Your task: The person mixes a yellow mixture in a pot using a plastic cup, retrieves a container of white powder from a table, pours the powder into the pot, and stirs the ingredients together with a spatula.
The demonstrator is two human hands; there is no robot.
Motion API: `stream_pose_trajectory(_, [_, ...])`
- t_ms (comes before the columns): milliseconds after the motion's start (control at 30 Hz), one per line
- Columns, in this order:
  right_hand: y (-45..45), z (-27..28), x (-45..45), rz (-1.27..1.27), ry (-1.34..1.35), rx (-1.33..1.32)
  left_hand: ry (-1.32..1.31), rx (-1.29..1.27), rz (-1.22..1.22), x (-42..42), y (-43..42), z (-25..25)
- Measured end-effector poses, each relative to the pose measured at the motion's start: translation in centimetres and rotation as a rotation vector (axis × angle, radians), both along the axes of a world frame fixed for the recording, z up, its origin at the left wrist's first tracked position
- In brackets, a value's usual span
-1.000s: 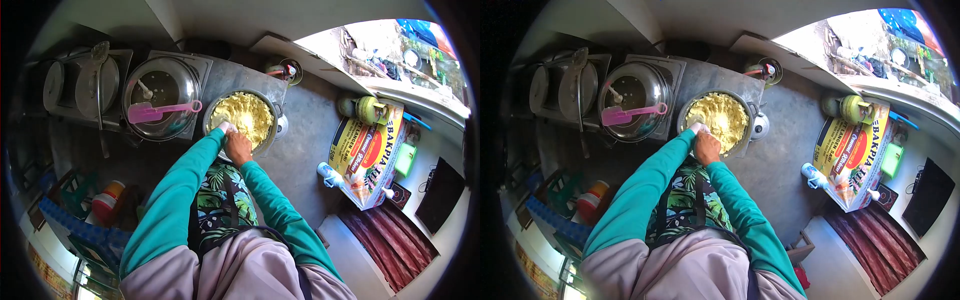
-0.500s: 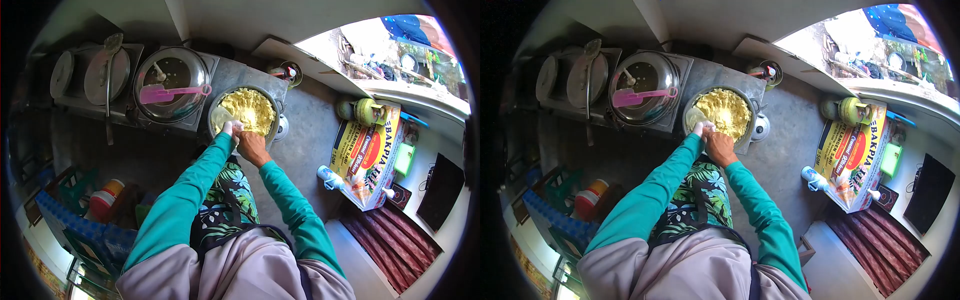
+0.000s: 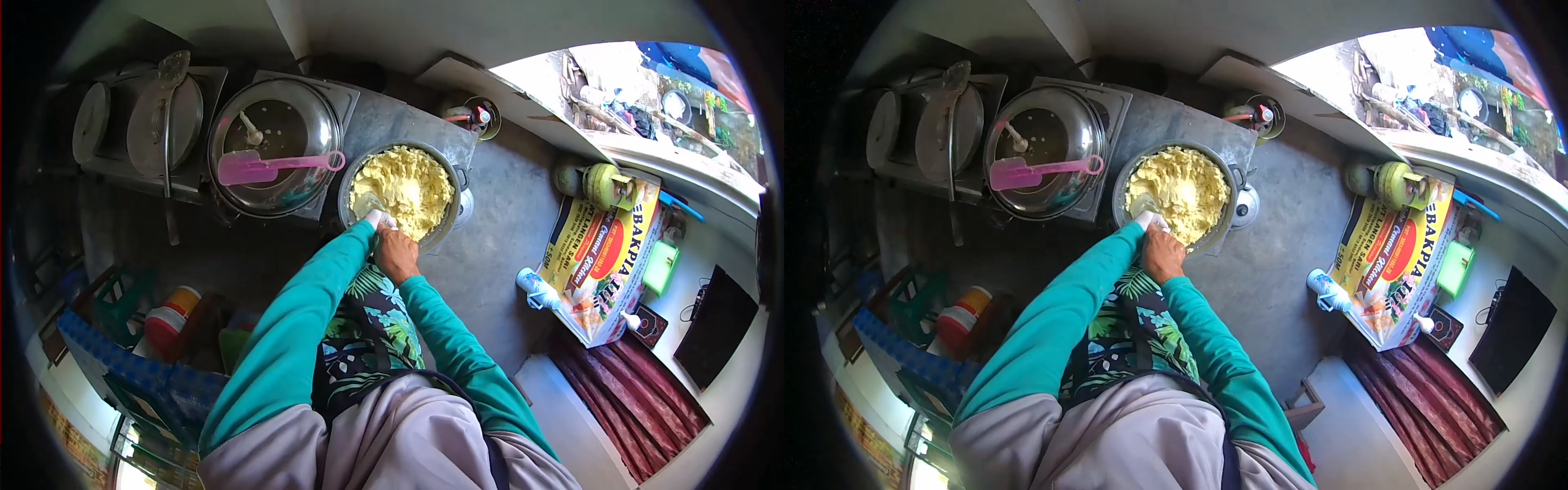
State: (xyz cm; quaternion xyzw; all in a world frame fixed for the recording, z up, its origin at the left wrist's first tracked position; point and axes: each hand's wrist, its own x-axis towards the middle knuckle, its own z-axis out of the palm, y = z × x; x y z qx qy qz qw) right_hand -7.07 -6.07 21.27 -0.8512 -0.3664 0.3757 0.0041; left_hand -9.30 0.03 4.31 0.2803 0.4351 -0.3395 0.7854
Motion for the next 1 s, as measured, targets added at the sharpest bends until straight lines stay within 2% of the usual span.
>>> stream_pose_trajectory(100, [-3.0,-1.8,-2.3,-0.337,0.096,0.071,0.069,0.119,-0.220,-0.2,-0.6,0.6])
stream_pose_trajectory(200, [-5.7,-2.5,-3.9,-0.497,0.131,0.136,0.142,0.118,-0.153,-1.5,-2.3,1.5])
stream_pose_trajectory(267, [-6.7,-1.6,-0.8,-0.399,0.276,0.073,0.133,0.016,0.085,-1.6,-3.7,1.2])
stream_pose_trajectory(300, [-6.4,0.3,0.8,-0.284,0.224,0.013,0.074,-0.063,0.513,-2.2,-6.7,-1.9])
stream_pose_trajectory(333, [-5.5,3.8,1.6,-0.021,-0.005,0.080,0.046,-0.160,0.643,-2.2,-7.0,0.9])
stream_pose_trajectory(367, [-4.4,6.3,1.9,0.088,-0.046,0.052,0.021,-0.266,0.766,-2.2,-7.1,4.1])
stream_pose_trajectory(400, [-3.8,7.5,2.2,0.198,-0.090,0.022,0.035,-0.300,0.829,-2.4,-7.8,3.8])
stream_pose_trajectory(467, [-3.6,6.1,1.7,0.390,-0.147,0.107,0.064,-0.368,0.954,-2.8,-9.4,2.7])
stream_pose_trajectory(533, [-3.4,1.5,0.2,0.365,-0.158,0.000,0.035,-0.387,0.890,-2.9,-7.1,3.6])
stream_pose_trajectory(600, [-2.3,0.5,0.3,0.257,-0.105,-0.012,-0.024,-0.317,0.619,-2.3,-4.5,2.3])
stream_pose_trajectory(633, [-2.1,0.5,0.3,0.094,-0.024,-0.037,-0.029,-0.231,0.430,-1.8,-4.0,1.4])
stream_pose_trajectory(667, [-2.6,0.3,-0.2,0.091,-0.008,-0.043,-0.020,-0.144,0.244,-1.3,-3.6,0.7])
stream_pose_trajectory(700, [-3.0,-0.1,-0.3,-0.048,0.033,-0.022,-0.011,-0.075,0.094,-0.9,-3.3,0.3])
stream_pose_trajectory(767, [-5.0,-1.6,-1.2,-0.261,0.035,0.076,0.019,0.035,-0.115,-0.7,-3.6,0.2])
stream_pose_trajectory(800, [-6.5,-2.8,-1.9,-0.362,0.123,0.043,0.038,0.079,-0.180,-0.7,-4.0,0.5])
stream_pose_trajectory(833, [-7.4,-2.8,-2.4,-0.458,0.185,0.043,0.061,0.119,-0.215,-0.7,-4.5,0.9])
stream_pose_trajectory(933, [-9.4,-3.0,-1.7,-0.426,0.216,0.077,0.137,0.182,-0.159,-0.8,-6.0,2.9])
stream_pose_trajectory(967, [-10.0,-3.0,-0.2,-0.341,0.235,0.048,0.146,0.176,-0.094,-0.6,-6.2,3.7])
stream_pose_trajectory(1000, [-9.1,-1.3,1.4,-0.141,0.171,0.025,0.122,0.145,0.113,-0.5,-6.5,4.3])
